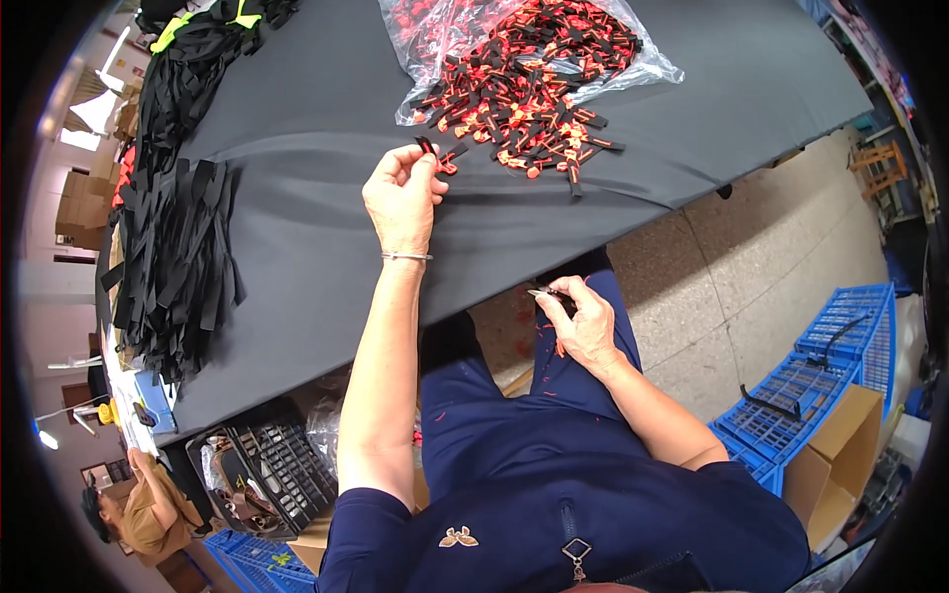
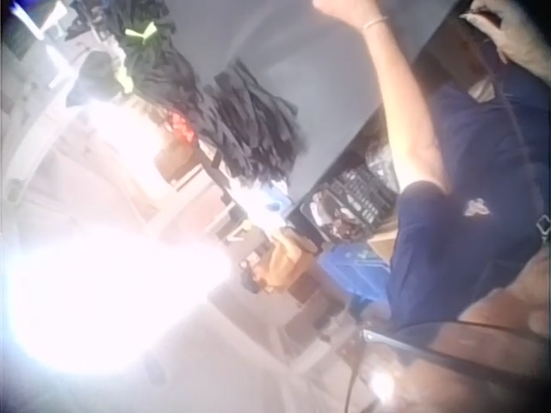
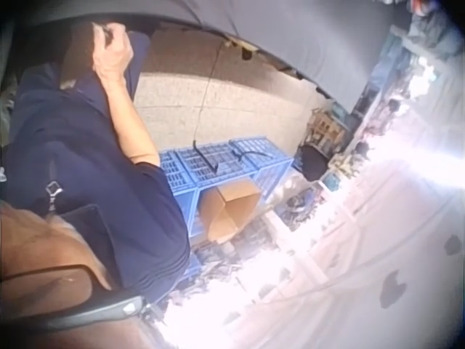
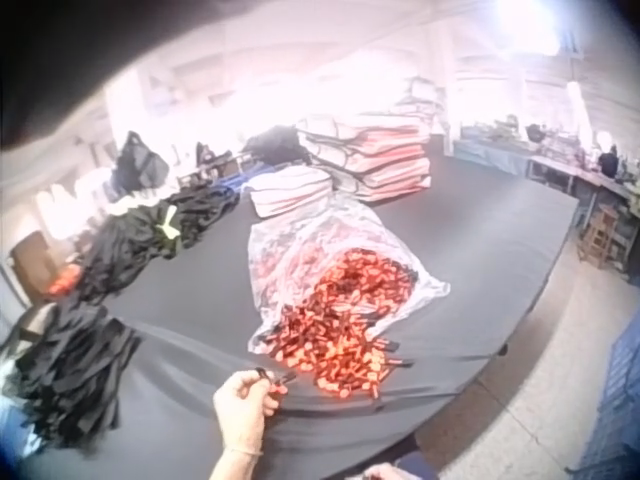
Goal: Assembling small red components onto black fabric straps using small hand tools.
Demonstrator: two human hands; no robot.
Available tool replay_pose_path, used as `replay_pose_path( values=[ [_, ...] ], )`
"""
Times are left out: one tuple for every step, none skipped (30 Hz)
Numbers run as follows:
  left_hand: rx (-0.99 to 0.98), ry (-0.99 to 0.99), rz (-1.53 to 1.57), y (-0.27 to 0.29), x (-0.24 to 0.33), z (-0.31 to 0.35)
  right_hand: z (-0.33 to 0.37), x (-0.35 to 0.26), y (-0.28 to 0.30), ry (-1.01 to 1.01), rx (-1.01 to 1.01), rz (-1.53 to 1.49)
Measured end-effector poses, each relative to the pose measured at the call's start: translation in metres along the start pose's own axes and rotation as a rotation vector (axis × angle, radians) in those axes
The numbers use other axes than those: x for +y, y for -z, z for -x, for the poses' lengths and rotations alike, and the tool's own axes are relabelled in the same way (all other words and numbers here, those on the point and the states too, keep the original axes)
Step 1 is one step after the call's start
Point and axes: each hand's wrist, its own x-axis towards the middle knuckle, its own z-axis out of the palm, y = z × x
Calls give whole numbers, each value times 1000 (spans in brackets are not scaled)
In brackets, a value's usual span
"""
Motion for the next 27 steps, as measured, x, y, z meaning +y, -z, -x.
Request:
replay_pose_path(
  values=[
    [-10,12,35,2,1,1,0,0,0,-10,-5,-17],
    [-8,-5,43,4,1,4,0,0,0,-45,-13,-16],
    [-18,59,191,5,2,7,0,-1,1,-21,-10,-30],
    [-17,155,327,7,3,11,0,-2,2,-90,-34,-99],
    [-100,195,389,11,4,19,0,-4,3,-227,-70,-132],
    [-111,174,400,14,5,32,0,-6,5,-169,-60,-166],
    [-188,259,365,16,4,47,1,-8,6,-246,-35,-311],
    [-267,361,331,18,2,63,1,-11,8,-401,-13,-413],
    [-279,391,311,20,0,81,5,-13,13,-388,3,-441],
    [-310,433,306,21,-3,99,7,-15,16,-350,16,-455],
    [-309,482,311,23,-6,114,11,-17,20,-320,-4,-427],
    [-318,505,288,24,-9,125,15,-18,25,-282,-13,-385],
    [-298,519,315,25,-12,134,17,-19,28,-238,8,-245],
    [-287,557,338,27,-15,143,21,-22,32,-175,36,-107],
    [-279,559,342,28,-17,150,21,-22,34,-152,27,-41],
    [-267,566,350,28,-19,155,22,-24,38,-157,23,-37],
    [-252,602,340,28,-20,159,24,-27,44,-233,-30,-97],
    [-253,584,357,28,-21,163,25,-30,48,-379,-81,-125],
    [-261,587,354,28,-21,166,27,-34,49,-401,-39,-255],
    [-267,619,331,27,-20,170,28,-37,52,-329,-40,-283],
    [-277,618,344,26,-19,173,28,-40,57,-133,-46,-145],
    [-276,606,353,25,-19,176,28,-43,59,50,-54,4],
    [-285,602,355,24,-18,177,24,-43,57,211,-21,55],
    [-298,601,363,23,-17,179,22,-43,56,237,-12,46],
    [-293,598,359,22,-16,180,19,-43,55,308,-11,104],
    [-302,597,361,21,-15,181,18,-42,54,370,-9,157],
    [-312,598,363,20,-14,181,16,-41,52,412,23,183]
  ],
)
